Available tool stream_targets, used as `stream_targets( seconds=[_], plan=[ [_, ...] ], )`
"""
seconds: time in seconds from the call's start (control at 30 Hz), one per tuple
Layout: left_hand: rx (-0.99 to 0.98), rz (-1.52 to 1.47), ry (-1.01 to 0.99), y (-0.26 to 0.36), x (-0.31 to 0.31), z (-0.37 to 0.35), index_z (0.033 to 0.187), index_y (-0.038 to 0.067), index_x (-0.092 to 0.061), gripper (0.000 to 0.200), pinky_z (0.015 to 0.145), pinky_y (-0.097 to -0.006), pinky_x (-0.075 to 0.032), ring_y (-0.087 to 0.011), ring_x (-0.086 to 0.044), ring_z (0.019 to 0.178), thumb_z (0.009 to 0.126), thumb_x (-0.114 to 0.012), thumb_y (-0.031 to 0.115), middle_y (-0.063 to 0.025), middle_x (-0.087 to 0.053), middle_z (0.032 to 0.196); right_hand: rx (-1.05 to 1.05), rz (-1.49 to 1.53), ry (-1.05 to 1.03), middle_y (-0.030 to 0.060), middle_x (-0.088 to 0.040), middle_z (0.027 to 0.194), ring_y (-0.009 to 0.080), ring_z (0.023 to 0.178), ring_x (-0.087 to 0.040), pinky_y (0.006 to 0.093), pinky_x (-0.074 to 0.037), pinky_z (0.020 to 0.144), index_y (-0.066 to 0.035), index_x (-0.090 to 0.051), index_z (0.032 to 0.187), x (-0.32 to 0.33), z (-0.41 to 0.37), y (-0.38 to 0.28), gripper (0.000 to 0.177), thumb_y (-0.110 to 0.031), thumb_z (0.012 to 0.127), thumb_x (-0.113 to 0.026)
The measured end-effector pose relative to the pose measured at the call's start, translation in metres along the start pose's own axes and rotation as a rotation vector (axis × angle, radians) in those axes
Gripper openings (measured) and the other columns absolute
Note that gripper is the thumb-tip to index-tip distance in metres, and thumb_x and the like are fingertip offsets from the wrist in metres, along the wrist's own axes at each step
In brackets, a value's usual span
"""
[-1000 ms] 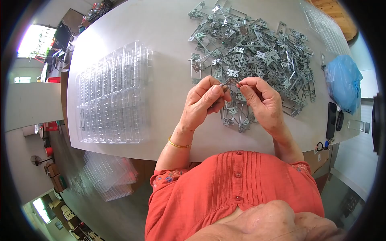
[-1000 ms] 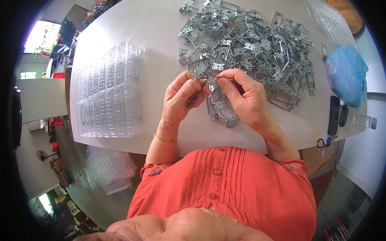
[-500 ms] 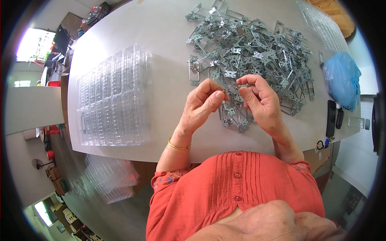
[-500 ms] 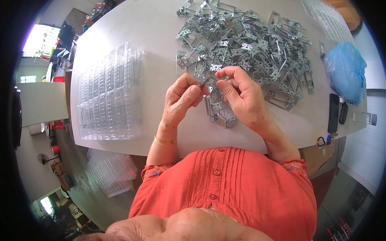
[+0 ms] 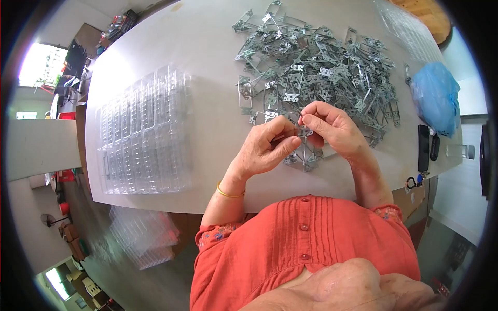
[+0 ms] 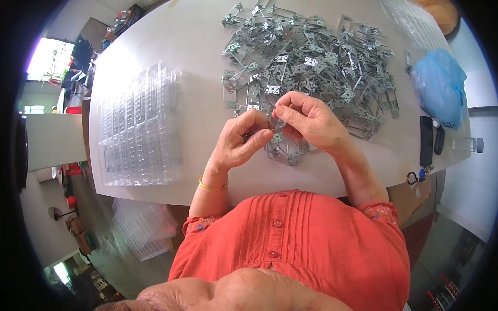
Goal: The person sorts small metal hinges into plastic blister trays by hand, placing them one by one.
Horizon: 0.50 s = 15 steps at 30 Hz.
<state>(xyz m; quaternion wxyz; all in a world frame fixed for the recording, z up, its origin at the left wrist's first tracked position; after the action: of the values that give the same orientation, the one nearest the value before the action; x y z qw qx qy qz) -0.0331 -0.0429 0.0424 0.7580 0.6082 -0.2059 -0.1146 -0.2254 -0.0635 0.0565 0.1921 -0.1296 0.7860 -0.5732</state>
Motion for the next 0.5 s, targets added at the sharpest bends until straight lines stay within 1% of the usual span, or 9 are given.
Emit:
stream_targets(
  seconds=[0.03, 0.13, 0.23, 0.33, 0.37, 0.5],
  plan=[
    [-0.009, 0.014, -0.013, 0.0, -0.001, 0.0, 0.095, 0.001, -0.061, 0.026, 0.059, -0.0259, -0.041, -0.007, -0.05, 0.067, 0.101, -0.071, 0.024, -0.0025, -0.064, 0.081, 0.026, -0.016, 0.006, -0.0027, -0.061, 0.082, 0.0041, 0.071, -0.054, 0.0217, -0.044, 0.061, -0.007, -0.067, 0.109, 0.001, 0.001, 0.001, 0.018, -0.024, 0.109, -0.061],
    [-0.033, 0.016, -0.101, 0.006, -0.004, 0.0, 0.096, 0.001, -0.062, 0.025, 0.059, -0.0254, -0.041, -0.0072, -0.05, 0.066, 0.103, -0.069, 0.024, -0.0024, -0.066, 0.083, 0.274, -0.247, 0.169, -0.0037, -0.061, 0.084, 0.0025, 0.073, -0.053, 0.0214, -0.044, 0.063, -0.009, -0.067, 0.107, 0.005, 0.001, -0.006, 0.013, -0.021, 0.107, -0.064],
    [0.048, -0.258, -0.013, -0.001, -0.007, -0.003, 0.097, 0.001, -0.063, 0.027, 0.056, -0.0241, -0.039, -0.0068, -0.048, 0.063, 0.105, -0.065, 0.026, -0.0041, -0.069, 0.087, 0.283, -0.109, 0.295, -0.0055, -0.059, 0.082, 0.0014, 0.072, -0.053, 0.021, -0.044, 0.063, -0.008, -0.067, 0.106, 0.005, -0.001, -0.016, 0.011, -0.019, 0.106, -0.065],
    [0.136, -0.485, 0.124, -0.005, 0.003, -0.001, 0.098, 0.002, -0.062, 0.029, 0.053, -0.0225, -0.037, -0.0058, -0.047, 0.061, 0.108, -0.06, 0.029, -0.0065, -0.071, 0.089, 0.178, -0.124, 0.225, -0.0069, -0.059, 0.079, 0.0009, 0.07, -0.052, 0.0199, -0.043, 0.062, -0.007, -0.068, 0.106, 0.004, -0.009, -0.018, 0.011, -0.018, 0.106, -0.066],
    [0.156, -0.491, 0.157, -0.008, 0.006, -0.002, 0.099, 0.003, -0.062, 0.03, 0.051, -0.0211, -0.034, -0.0049, -0.045, 0.059, 0.109, -0.058, 0.031, -0.0083, -0.072, 0.09, 0.179, -0.138, 0.207, -0.0073, -0.059, 0.078, 0.0007, 0.069, -0.052, 0.0199, -0.042, 0.061, -0.007, -0.068, 0.106, 0.0, -0.011, -0.017, 0.011, -0.018, 0.106, -0.066],
    [0.148, -0.563, 0.175, -0.007, 0.008, -0.002, 0.1, 0.002, -0.062, 0.029, 0.051, -0.0208, -0.033, -0.0046, -0.044, 0.059, 0.109, -0.058, 0.03, -0.0073, -0.071, 0.09, 0.178, -0.207, 0.175, -0.0081, -0.058, 0.078, -0.0005, 0.068, -0.049, 0.0203, -0.039, 0.059, -0.006, -0.068, 0.106, -0.016, -0.013, -0.008, 0.009, -0.015, 0.105, -0.066]
  ],
)
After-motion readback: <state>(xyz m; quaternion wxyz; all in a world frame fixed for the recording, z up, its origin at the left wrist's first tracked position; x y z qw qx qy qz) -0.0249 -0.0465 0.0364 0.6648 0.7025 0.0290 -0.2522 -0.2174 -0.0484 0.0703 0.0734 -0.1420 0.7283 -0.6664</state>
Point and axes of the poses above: each hand's wrist, its own z-axis towards the middle knuckle, its own x-axis out of the back of the hand, y = z × x, the point moved 4 cm from there along z, towards the middle knuckle
